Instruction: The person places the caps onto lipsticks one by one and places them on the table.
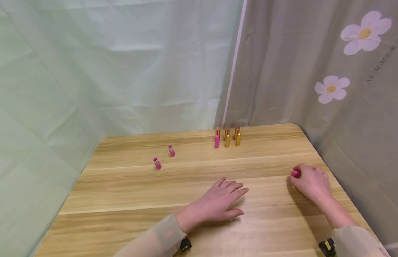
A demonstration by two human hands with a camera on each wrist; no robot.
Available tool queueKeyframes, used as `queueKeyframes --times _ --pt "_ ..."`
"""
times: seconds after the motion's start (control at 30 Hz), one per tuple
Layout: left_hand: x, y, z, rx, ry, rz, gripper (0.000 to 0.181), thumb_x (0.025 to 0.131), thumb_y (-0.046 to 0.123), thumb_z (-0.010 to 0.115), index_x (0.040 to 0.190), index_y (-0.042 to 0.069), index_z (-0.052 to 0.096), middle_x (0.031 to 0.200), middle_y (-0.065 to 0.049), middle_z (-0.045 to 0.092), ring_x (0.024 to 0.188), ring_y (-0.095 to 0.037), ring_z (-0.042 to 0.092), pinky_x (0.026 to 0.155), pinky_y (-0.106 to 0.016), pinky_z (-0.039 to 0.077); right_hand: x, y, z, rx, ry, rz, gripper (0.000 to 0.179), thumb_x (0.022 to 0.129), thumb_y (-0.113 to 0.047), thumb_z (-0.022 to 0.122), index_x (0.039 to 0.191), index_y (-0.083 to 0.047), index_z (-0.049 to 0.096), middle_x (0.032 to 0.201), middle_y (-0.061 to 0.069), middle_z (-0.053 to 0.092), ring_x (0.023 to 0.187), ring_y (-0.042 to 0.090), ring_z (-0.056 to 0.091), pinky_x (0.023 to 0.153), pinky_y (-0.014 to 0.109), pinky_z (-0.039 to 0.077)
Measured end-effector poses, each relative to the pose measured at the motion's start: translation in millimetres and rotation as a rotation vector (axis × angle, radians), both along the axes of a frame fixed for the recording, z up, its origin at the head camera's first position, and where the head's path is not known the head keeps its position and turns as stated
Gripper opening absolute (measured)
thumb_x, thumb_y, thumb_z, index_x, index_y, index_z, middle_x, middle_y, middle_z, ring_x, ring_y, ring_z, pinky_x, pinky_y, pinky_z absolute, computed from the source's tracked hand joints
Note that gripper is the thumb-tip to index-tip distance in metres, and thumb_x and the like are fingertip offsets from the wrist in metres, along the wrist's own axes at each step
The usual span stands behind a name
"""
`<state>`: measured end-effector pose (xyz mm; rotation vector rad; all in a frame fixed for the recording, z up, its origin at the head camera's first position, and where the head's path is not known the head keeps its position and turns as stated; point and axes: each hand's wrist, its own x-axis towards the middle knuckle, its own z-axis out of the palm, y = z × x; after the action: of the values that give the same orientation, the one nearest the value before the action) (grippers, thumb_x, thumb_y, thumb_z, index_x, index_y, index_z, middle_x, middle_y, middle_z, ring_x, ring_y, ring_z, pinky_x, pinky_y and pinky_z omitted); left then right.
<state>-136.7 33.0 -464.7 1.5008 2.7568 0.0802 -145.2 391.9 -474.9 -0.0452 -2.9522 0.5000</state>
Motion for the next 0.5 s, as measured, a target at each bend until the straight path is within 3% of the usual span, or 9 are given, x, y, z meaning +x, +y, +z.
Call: queueKeyframes --times 0.33,0.5 --pt "0.3 6.8 -9.5 -0.007 0.007 0.020 0.069 0.100 0.063 0.050 0.159 0.028 0.037 0.154 0.008 0.043 0.144 -0.015 0.035 0.122 -0.047 0.023 2.0 0.6 -1.4 -0.008 -0.004 -0.004 0.030 0.090 -0.030 0.074 0.104 -0.004 0.069 0.098 0.014 0.071 0.092 0.048 0.057 0.075 0.061 0.039" --pt "-2.2 2.7 -10.4 -0.012 -0.009 0.030 0.069 0.101 0.063 0.049 0.159 0.028 0.036 0.156 0.007 0.043 0.145 -0.015 0.035 0.122 -0.047 0.023 1.4 -0.8 -0.2 -0.022 0.012 -0.004 0.029 0.092 -0.030 0.074 0.104 -0.004 0.070 0.097 0.016 0.072 0.089 0.045 0.061 0.069 0.056 0.042"
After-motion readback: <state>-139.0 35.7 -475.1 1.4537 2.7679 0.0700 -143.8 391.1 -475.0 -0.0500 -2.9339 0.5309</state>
